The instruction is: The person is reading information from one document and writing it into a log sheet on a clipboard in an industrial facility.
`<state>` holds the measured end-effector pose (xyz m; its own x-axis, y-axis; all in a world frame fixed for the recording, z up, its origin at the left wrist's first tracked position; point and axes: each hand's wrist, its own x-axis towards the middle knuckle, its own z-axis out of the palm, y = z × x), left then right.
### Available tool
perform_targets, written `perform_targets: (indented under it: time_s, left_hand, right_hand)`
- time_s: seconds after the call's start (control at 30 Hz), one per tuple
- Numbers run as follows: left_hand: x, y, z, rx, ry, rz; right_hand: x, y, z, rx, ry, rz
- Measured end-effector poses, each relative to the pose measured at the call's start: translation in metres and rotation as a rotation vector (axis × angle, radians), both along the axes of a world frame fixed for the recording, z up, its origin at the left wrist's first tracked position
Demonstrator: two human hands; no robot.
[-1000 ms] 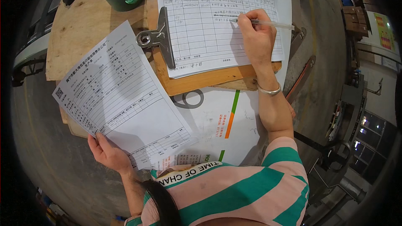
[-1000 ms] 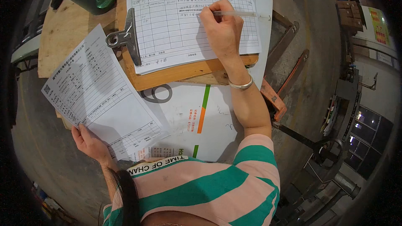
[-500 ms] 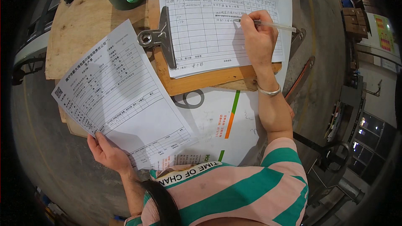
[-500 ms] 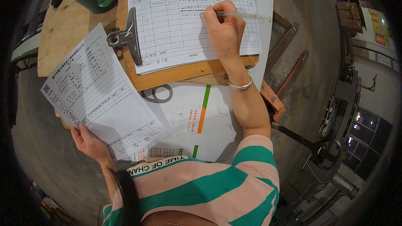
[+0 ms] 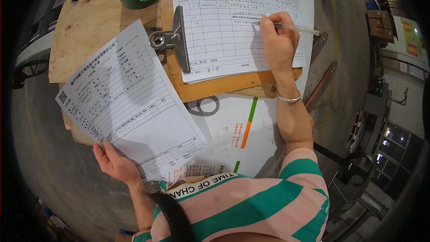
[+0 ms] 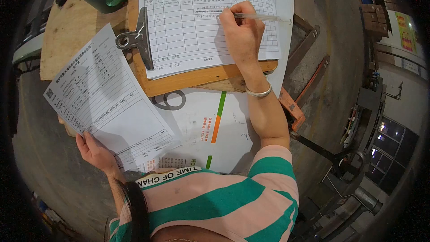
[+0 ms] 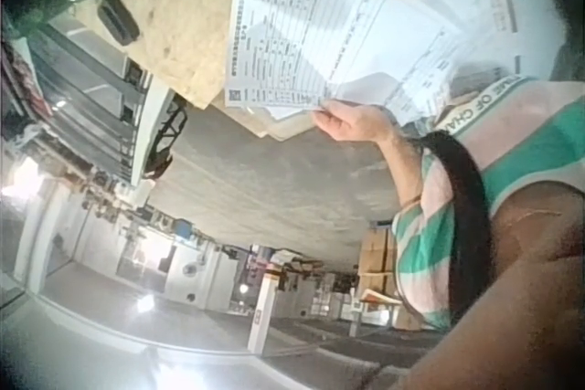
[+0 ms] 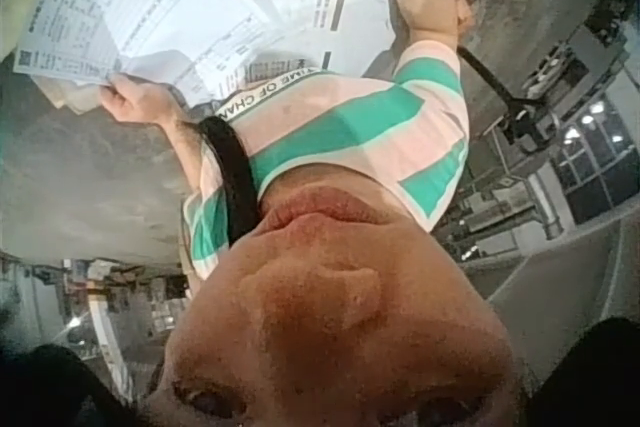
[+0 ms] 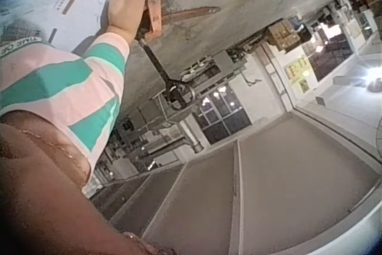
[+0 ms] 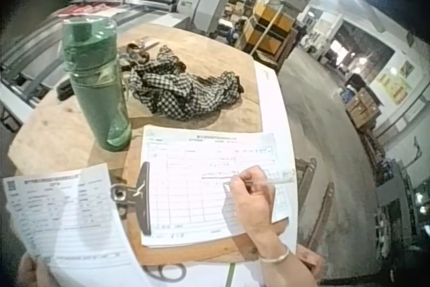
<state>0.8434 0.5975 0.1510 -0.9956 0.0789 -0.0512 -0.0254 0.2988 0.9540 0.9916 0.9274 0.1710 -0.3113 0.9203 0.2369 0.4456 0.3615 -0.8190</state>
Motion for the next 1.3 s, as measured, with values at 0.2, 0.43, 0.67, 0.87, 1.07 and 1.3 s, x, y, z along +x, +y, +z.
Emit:
perform_targets:
  time_s: [0.2,0.43,0.67,0.87,1.07,1.3]
  left_hand:
    - [0.0009,0.0001,0.0017,-0.007,0.001,0.001]
    - [0.0008,-0.0002,0.0011,0.021,-0.005,-0.009]
    - [0.0005,-0.0004,0.0017,0.024,-0.018,-0.019]
    - [0.0002,-0.0013,0.0004,0.021,-0.016,-0.02]
    - [0.0015,-0.001,0.0014,0.025,-0.005,-0.032]
    - [0.0006,0.0001,-0.0004,0.046,-0.014,-0.035]
  right_hand:
    - [-0.0004,-0.0002,-0.0008,0.031,-0.008,-0.009]
    - [0.0003,0.0005,-0.0018,0.035,0.001,-0.022]
    - [0.001,0.0014,-0.0037,0.057,-0.005,-0.018]
    - [0.0012,0.0011,-0.0024,0.072,-0.035,-0.016]
    - [0.0025,0.0017,-0.0027,0.034,-0.01,-0.012]
    - [0.0021,0.0008,-0.0002,0.055,-0.051,-0.017]
